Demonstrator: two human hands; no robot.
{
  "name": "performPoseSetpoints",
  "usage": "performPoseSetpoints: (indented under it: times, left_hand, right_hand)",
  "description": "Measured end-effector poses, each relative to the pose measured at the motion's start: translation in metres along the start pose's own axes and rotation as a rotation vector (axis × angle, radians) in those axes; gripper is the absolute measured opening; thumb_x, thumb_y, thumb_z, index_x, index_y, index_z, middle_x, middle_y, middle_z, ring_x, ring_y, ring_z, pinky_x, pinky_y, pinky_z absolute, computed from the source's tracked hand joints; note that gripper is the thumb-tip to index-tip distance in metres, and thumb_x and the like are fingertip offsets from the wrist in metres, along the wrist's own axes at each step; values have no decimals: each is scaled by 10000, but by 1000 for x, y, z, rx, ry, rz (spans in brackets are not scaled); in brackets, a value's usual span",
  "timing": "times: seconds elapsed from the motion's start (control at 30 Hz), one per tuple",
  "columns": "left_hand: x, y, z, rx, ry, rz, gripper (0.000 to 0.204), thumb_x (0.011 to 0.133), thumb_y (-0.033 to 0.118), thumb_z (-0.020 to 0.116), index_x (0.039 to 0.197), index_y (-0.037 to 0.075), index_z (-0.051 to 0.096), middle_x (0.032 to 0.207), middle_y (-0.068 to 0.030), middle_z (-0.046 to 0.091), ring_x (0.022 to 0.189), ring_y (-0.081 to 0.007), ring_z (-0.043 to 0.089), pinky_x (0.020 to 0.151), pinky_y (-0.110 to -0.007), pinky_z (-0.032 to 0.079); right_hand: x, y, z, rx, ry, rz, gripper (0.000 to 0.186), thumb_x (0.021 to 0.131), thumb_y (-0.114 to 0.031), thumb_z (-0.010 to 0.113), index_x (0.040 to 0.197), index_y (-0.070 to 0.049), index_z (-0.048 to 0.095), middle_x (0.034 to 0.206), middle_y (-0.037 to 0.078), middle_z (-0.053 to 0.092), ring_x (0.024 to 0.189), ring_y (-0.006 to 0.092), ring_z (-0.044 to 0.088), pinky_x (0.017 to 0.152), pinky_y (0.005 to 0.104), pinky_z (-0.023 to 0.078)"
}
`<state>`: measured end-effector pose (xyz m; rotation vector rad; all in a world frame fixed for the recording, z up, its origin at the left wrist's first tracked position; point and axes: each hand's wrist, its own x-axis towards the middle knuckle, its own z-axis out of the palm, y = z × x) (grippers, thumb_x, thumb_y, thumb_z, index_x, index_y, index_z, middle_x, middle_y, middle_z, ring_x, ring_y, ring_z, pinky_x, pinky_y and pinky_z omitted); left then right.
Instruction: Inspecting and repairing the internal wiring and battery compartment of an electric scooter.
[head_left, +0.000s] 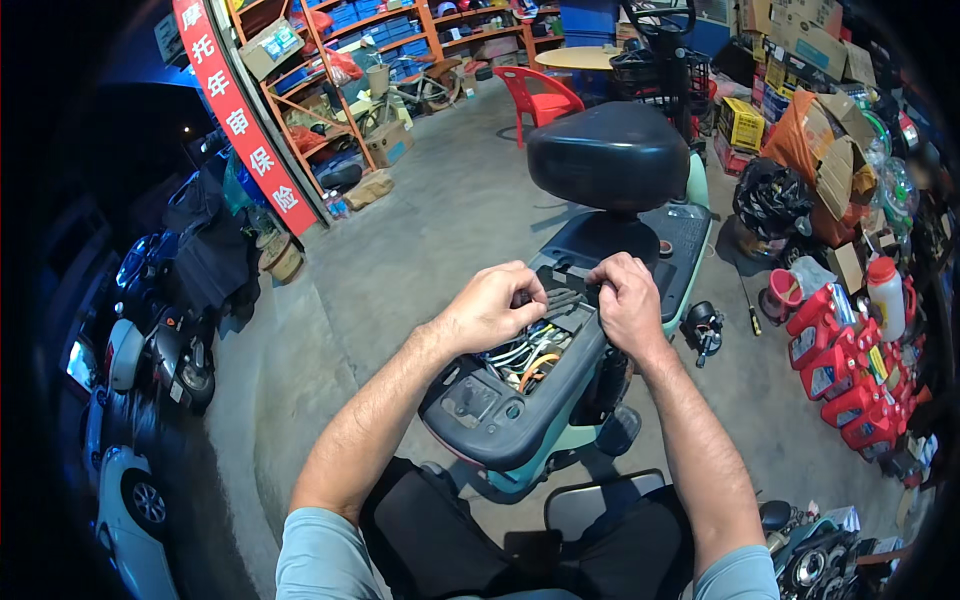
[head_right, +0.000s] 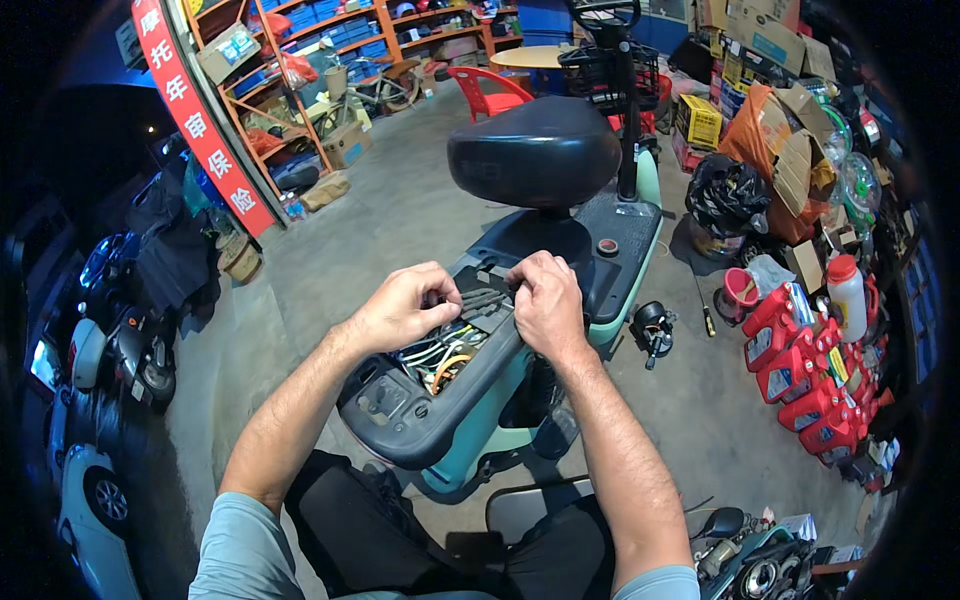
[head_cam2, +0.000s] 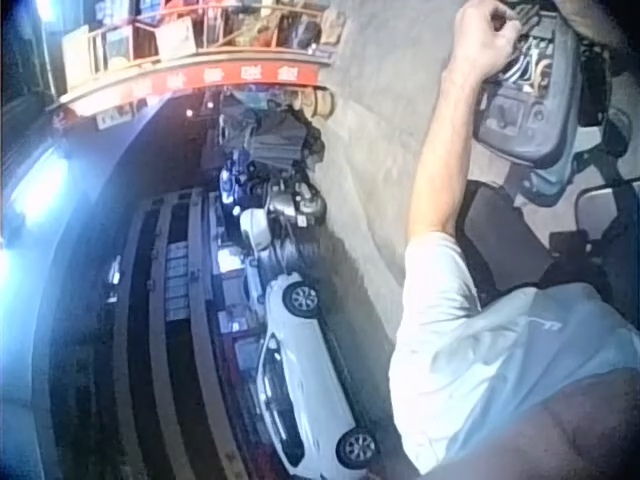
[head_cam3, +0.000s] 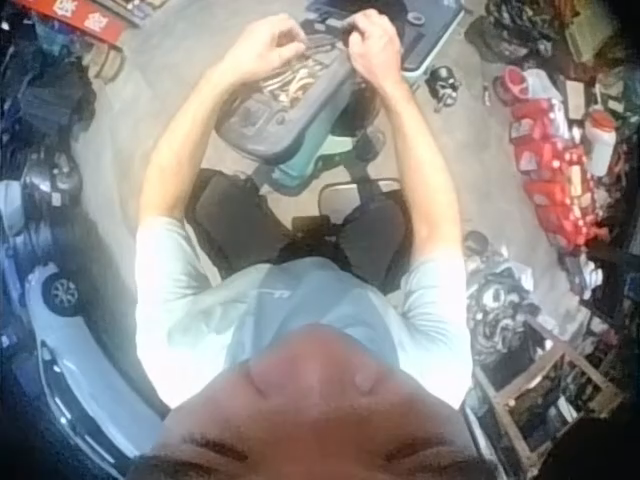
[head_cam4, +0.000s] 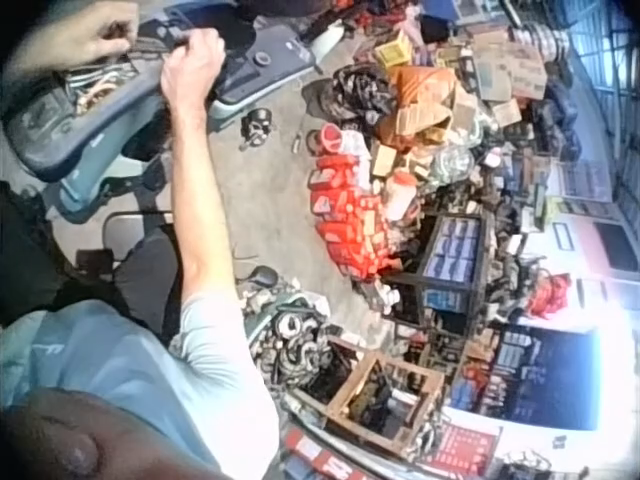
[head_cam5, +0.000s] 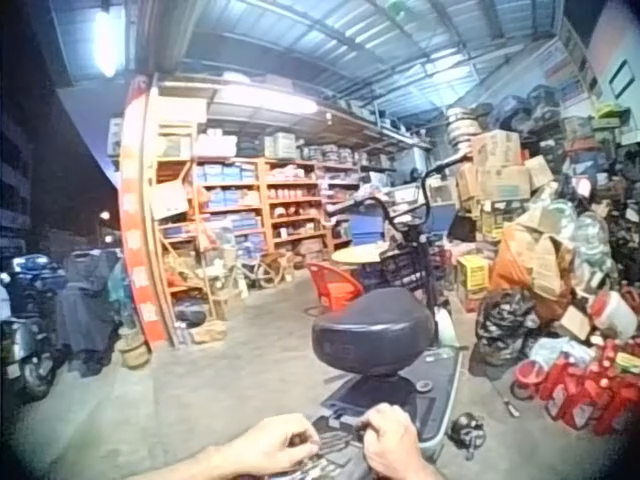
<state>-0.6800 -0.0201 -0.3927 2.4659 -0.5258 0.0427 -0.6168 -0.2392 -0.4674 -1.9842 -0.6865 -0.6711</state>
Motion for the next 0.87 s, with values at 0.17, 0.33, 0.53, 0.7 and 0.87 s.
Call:
performPoseSetpoints:
  times: [0.17,0.33,0.53,0.7,0.87]
  left_hand:
    - [-14,-8,-1,63,87,62,138,854,124,725,883,37,622,953,-87,651,886,-219,615,828,-362,501]
    - [-19,-16,3,106,170,120,191,792,142,733,808,63,559,992,-106,671,960,-273,607,905,-394,459]
    - [-17,-13,3,160,187,37,154,769,126,681,791,43,554,957,-122,656,968,-302,605,883,-415,503]
    - [-22,-3,1,231,202,-9,212,772,190,711,889,54,598,955,-122,630,984,-311,613,881,-426,503]
    - [-20,2,-1,288,114,-175,254,761,217,729,923,61,611,1003,-155,630,1099,-330,605,907,-454,501]
  right_hand:
    - [-2,1,-4,-1,-35,-37,170,727,38,519,801,-16,662,905,113,633,902,309,589,854,431,478]
    - [1,-6,-10,-47,-147,-19,172,703,21,525,750,-27,683,922,96,647,923,301,578,878,417,478]
    - [20,-25,-23,-177,-488,-84,244,759,-20,561,858,-63,780,891,77,723,972,283,567,942,416,424]
    - [27,-35,-13,-206,-593,-45,242,796,-46,578,933,-70,776,946,77,716,1005,279,608,918,420,416]
    - [25,-33,-9,-80,-620,66,267,802,-40,580,989,-58,769,1011,95,718,1097,271,641,1000,428,411]
